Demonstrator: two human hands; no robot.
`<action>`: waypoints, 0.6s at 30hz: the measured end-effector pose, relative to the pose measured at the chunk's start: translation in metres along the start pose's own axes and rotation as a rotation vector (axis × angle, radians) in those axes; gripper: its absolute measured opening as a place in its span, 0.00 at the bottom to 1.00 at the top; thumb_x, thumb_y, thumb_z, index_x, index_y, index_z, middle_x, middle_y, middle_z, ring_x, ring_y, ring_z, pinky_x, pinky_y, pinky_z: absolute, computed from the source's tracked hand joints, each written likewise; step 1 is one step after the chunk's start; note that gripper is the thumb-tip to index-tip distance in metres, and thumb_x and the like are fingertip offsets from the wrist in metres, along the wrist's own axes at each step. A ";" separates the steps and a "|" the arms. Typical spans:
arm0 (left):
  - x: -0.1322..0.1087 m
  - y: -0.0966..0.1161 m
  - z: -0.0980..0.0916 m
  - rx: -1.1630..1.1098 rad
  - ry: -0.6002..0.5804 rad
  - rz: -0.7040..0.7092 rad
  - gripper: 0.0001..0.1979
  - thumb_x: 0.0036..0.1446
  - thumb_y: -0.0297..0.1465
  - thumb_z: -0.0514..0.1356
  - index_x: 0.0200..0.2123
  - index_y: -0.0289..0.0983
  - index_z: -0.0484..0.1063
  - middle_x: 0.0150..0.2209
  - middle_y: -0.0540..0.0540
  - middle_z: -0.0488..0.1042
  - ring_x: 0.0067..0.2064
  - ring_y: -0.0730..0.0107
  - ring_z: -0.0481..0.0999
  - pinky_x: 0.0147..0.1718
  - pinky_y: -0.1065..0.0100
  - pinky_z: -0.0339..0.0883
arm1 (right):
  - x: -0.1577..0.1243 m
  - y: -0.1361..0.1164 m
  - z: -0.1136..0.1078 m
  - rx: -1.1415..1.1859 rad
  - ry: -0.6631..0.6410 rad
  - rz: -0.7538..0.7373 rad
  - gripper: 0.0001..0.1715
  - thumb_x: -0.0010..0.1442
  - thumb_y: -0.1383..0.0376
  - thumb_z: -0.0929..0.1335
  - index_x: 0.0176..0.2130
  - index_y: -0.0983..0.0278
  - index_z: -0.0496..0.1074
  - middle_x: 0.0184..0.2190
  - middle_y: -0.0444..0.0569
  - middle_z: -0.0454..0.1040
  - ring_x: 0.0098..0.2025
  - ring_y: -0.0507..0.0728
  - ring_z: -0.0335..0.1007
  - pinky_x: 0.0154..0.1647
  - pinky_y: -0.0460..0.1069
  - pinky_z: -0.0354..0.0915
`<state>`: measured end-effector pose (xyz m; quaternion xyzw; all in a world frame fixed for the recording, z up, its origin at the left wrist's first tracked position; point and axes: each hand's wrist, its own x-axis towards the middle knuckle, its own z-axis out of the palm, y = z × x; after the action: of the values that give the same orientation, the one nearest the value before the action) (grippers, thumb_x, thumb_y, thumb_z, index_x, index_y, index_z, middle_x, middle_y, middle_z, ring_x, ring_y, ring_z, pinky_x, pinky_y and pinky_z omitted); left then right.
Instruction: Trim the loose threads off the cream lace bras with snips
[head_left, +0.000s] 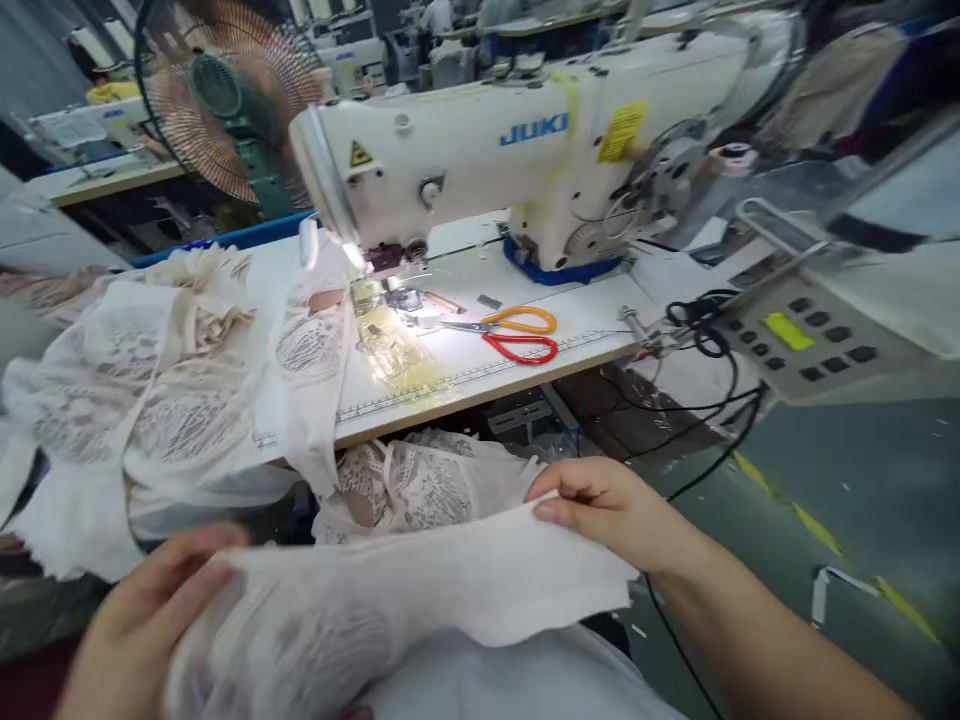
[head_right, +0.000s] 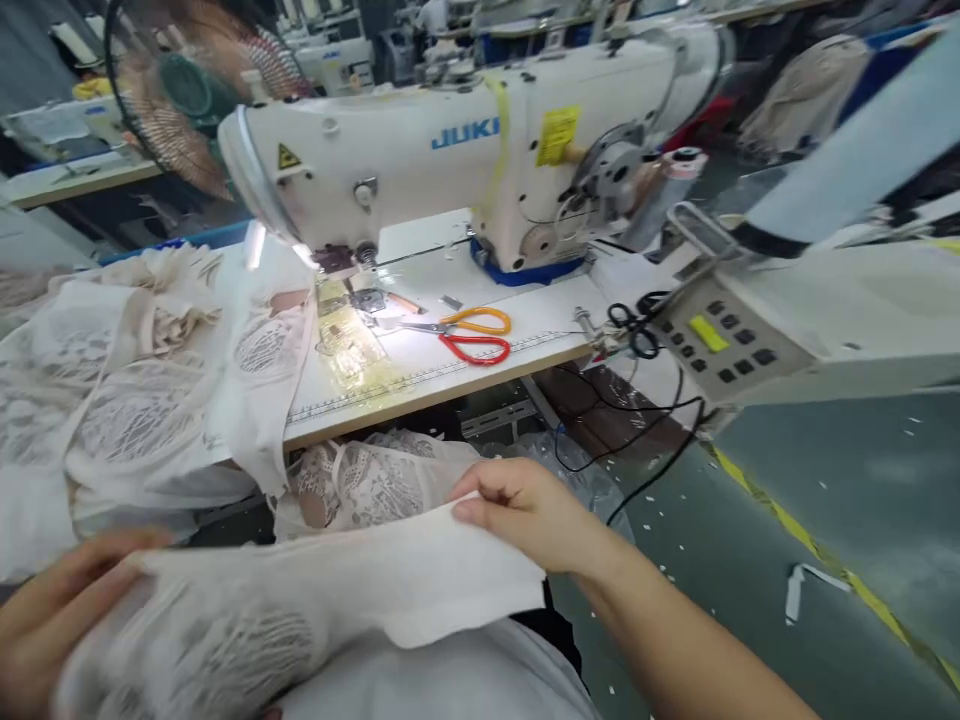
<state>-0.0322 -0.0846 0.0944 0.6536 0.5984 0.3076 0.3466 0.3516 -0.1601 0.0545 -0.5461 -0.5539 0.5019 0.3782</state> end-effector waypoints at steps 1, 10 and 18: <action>0.006 -0.001 0.015 -0.047 -0.030 -0.080 0.10 0.46 0.37 0.65 0.30 0.39 0.75 0.31 0.49 0.77 0.31 0.64 0.75 0.25 0.70 0.68 | 0.004 0.009 0.000 -0.059 0.016 0.029 0.16 0.56 0.56 0.66 0.29 0.67 0.73 0.22 0.45 0.70 0.23 0.51 0.62 0.21 0.44 0.58; 0.050 -0.034 0.087 -0.293 -0.013 -0.127 0.11 0.48 0.37 0.61 0.25 0.35 0.67 0.22 0.52 0.66 0.26 0.74 0.64 0.26 0.72 0.59 | 0.040 0.081 0.009 -0.263 0.036 0.024 0.18 0.59 0.53 0.63 0.31 0.64 0.72 0.25 0.46 0.72 0.28 0.55 0.66 0.28 0.48 0.63; 0.043 -0.027 0.069 -0.196 -0.065 -0.150 0.08 0.48 0.34 0.60 0.27 0.36 0.66 0.20 0.55 0.62 0.22 0.76 0.59 0.22 0.73 0.54 | 0.045 0.099 0.004 -0.319 0.073 0.165 0.24 0.47 0.46 0.69 0.37 0.61 0.78 0.34 0.51 0.79 0.35 0.62 0.74 0.33 0.49 0.71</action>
<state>0.0128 -0.0461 0.0319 0.5797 0.6010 0.3164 0.4502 0.3646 -0.1266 -0.0485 -0.6606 -0.5656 0.4169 0.2643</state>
